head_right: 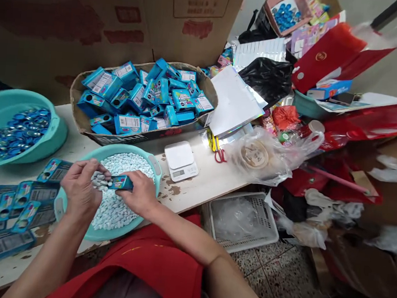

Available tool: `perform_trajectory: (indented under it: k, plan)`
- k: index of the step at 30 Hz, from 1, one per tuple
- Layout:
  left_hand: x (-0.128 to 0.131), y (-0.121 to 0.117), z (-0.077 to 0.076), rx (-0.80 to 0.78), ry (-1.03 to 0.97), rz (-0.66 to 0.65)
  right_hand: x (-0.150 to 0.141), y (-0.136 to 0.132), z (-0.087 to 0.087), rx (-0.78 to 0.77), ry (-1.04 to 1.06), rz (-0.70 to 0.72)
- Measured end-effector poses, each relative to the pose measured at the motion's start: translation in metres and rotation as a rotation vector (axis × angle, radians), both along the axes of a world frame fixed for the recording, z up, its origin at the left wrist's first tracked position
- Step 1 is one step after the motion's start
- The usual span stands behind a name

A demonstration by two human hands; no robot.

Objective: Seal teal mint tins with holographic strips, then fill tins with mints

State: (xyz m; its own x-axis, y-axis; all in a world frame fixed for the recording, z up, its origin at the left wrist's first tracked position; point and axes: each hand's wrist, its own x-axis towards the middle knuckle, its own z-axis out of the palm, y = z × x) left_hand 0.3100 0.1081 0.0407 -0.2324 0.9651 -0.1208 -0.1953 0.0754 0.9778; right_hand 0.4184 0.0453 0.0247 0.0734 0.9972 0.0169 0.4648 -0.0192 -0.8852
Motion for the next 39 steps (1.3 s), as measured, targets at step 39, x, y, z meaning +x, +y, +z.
perform_trajectory:
  k: [39]
  plan:
    - [-0.02,-0.029,-0.091,-0.028,1.225,-0.637,0.043,-0.002,0.013,0.041,0.184,-0.06]
